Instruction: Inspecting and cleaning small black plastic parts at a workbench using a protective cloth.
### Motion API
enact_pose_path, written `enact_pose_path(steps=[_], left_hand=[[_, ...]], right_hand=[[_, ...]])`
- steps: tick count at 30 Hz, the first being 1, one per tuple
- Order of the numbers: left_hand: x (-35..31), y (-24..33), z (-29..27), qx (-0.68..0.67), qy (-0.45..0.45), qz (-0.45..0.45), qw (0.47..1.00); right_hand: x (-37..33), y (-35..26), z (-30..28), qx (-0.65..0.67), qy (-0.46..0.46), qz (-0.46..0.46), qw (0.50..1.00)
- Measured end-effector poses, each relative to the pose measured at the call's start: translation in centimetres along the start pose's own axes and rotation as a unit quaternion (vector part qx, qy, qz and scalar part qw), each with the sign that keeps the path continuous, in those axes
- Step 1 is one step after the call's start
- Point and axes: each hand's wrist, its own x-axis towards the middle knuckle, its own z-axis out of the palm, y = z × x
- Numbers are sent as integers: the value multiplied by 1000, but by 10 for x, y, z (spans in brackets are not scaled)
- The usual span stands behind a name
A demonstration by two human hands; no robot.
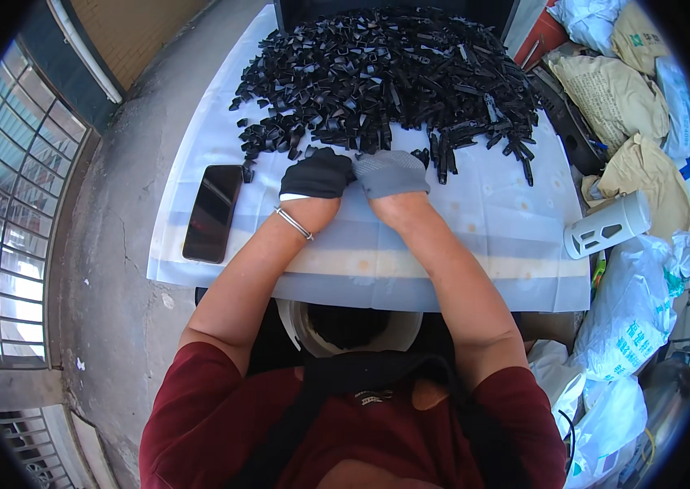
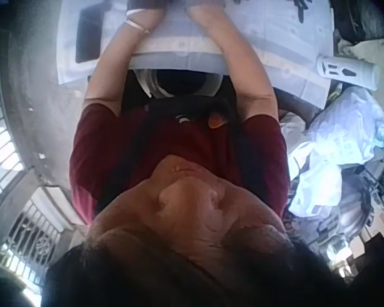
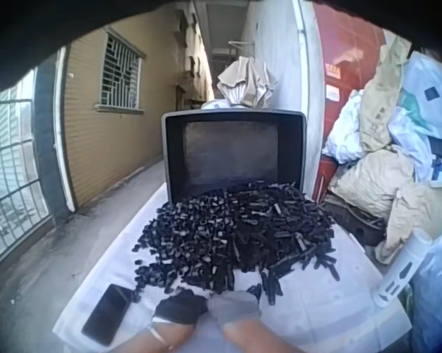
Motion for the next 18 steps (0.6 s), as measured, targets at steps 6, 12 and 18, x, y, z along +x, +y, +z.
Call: enact_pose_path(steps=[6, 12, 18], left_hand=[[-17, -8, -9, -84, -13, 8, 996], [-16, -15, -8, -114, -8, -50, 992], [-11, -12, -24, -211, 2, -138, 968]], right_hand=[[-54, 3, -11, 14, 42, 30, 999], [-65, 15, -8, 47, 134, 43, 989], [-90, 14, -32, 123, -21, 111, 986]])
